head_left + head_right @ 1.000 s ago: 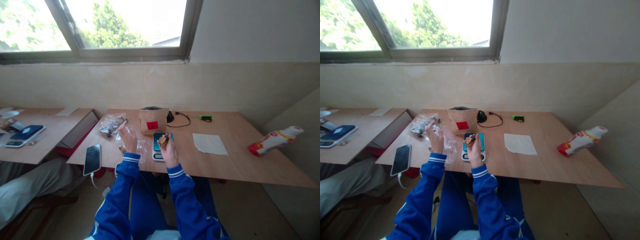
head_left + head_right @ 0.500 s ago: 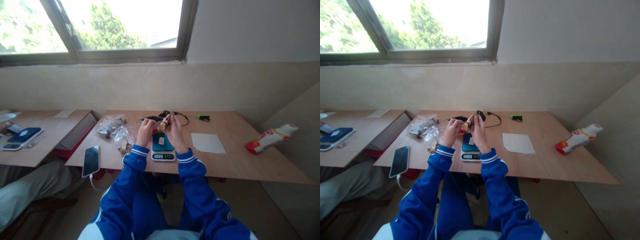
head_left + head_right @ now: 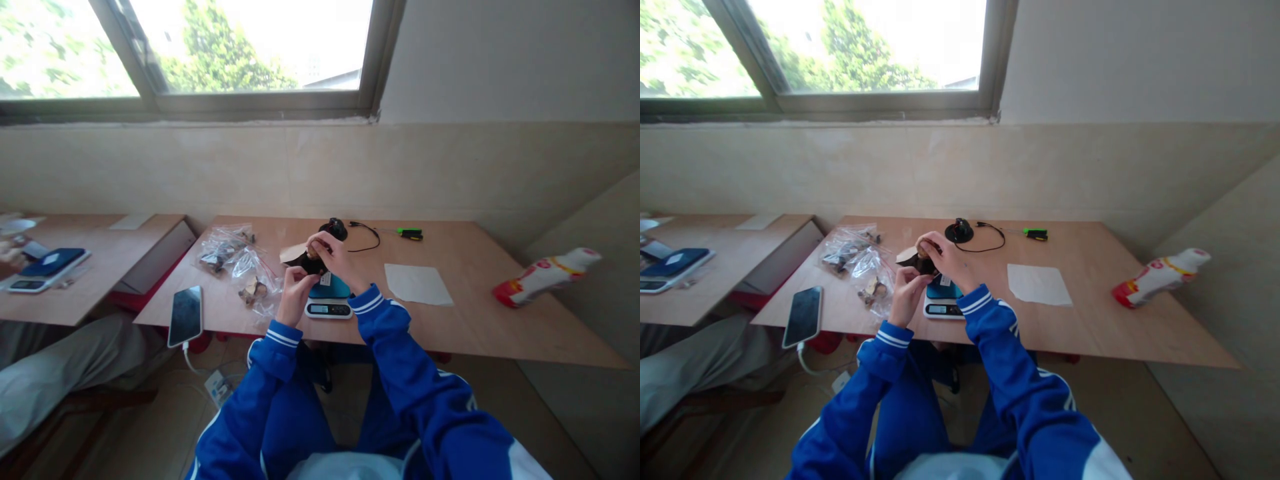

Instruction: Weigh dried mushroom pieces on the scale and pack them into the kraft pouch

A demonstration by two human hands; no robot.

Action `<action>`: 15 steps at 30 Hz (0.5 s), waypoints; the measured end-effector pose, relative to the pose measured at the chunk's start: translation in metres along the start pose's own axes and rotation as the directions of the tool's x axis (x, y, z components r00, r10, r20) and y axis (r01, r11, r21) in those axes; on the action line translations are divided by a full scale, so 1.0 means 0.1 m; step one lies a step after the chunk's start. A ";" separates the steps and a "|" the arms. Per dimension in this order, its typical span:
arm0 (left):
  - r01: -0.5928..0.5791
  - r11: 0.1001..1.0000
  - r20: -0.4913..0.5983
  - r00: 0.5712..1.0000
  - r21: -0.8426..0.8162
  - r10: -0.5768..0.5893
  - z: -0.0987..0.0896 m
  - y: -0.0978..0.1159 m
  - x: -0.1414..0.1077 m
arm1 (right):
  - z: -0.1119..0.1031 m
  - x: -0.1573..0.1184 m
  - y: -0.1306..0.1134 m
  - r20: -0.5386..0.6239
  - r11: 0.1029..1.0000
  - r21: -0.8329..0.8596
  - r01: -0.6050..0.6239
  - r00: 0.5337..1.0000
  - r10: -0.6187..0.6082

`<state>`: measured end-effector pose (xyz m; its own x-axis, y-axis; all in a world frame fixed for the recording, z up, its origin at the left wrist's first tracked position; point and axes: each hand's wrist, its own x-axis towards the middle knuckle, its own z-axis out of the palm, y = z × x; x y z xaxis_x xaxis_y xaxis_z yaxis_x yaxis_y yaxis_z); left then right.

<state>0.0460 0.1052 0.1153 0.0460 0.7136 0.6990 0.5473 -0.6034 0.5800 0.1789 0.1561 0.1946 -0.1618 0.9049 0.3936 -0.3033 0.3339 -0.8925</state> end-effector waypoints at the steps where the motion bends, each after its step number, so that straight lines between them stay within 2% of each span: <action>1: 0.008 1.000 -0.011 1.000 0.002 -0.008 0.01 0.00 0.00 | 0.00 0.01 -0.01 0.055 0.996 -0.077 0.046 0.998 -0.042; 3: 0.020 1.000 -0.031 0.999 -0.001 -0.020 0.02 -0.01 0.02 | -0.02 0.03 -0.02 0.200 0.950 -0.259 0.177 0.972 -0.126; 6: 0.019 1.000 -0.055 0.998 -0.013 -0.019 0.03 0.00 0.08 | -0.05 0.06 -0.05 0.276 0.897 -0.365 0.251 0.949 -0.153; 12: -0.010 1.000 -0.086 0.996 0.012 0.011 0.01 0.04 0.18 | -0.09 0.07 -0.10 0.285 0.949 -0.271 0.161 0.955 -0.080; 15: 0.007 1.000 -0.108 0.994 0.027 -0.004 0.03 0.02 0.31 | -0.12 0.06 -0.11 0.274 0.929 -0.311 0.201 0.955 -0.115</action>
<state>0.0510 0.1270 0.1371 -0.0470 0.6734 0.7378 0.5696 -0.5887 0.5736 0.1924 0.1613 0.2038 -0.3768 0.7536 0.5386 -0.0217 0.5742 -0.8184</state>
